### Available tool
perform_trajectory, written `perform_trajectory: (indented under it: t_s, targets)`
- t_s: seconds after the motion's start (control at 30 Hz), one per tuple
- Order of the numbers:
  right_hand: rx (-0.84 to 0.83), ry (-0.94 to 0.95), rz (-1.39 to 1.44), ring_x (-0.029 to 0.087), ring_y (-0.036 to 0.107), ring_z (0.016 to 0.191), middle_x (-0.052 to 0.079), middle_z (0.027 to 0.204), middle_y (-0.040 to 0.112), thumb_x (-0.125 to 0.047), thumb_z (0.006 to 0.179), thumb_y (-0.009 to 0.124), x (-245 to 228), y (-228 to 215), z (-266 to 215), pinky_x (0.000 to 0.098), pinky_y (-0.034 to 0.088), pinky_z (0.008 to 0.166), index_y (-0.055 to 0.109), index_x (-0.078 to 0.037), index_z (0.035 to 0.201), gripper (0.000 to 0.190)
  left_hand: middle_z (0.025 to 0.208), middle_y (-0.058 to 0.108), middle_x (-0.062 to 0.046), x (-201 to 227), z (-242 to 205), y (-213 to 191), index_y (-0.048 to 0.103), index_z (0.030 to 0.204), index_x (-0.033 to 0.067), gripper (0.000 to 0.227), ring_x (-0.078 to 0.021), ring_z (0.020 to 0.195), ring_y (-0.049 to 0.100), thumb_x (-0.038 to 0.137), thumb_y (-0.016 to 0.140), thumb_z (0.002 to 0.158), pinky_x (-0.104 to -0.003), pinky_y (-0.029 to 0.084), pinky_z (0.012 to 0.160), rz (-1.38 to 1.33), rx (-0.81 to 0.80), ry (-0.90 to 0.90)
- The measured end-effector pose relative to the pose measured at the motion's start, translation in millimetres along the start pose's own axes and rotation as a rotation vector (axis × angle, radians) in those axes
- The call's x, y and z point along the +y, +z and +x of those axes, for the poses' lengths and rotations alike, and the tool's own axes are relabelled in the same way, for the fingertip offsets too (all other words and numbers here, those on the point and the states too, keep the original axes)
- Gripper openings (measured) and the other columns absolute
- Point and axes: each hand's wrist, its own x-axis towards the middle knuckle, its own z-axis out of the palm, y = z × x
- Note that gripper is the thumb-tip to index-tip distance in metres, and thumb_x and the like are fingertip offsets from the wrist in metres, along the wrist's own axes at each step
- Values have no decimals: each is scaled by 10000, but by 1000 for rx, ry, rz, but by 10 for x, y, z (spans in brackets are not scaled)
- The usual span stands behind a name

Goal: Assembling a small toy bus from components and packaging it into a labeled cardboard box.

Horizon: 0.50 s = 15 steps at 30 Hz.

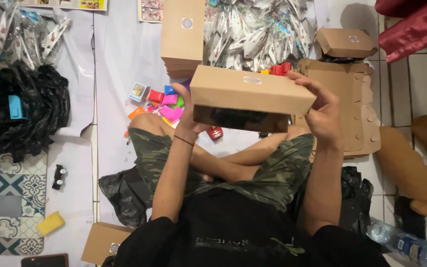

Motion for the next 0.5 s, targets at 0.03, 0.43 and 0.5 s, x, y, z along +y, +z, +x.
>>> perform_trajectory:
  t_s: [0.03,0.43,0.5]
  targets:
    - [-15,1,5,406,556,1327,368,1422,534,-8,896,680,47,-33,-3,452,478,1075,556,68,1245,378,1278,685,-137,-1,23,-21,547,1429,60,1155,-311,1148,676,932,350,697,-482,505,1091,10,20,-19]
    - [-83,-52,-35,479,529,1357,338,1509,468,213,944,544,189,-79,35,473,509,1052,548,35,1203,314,1026,728,-102,122,140,78,581,1384,71,1144,-269,864,738,958,309,715,-368,615,853,65,43,-46]
    - [-87,-54,-33,474,526,1359,320,1520,467,214,940,549,240,-87,55,479,511,1057,556,17,1194,321,901,727,-81,136,123,221,605,1350,68,1090,-232,744,741,939,338,751,-292,635,740,48,61,-36]
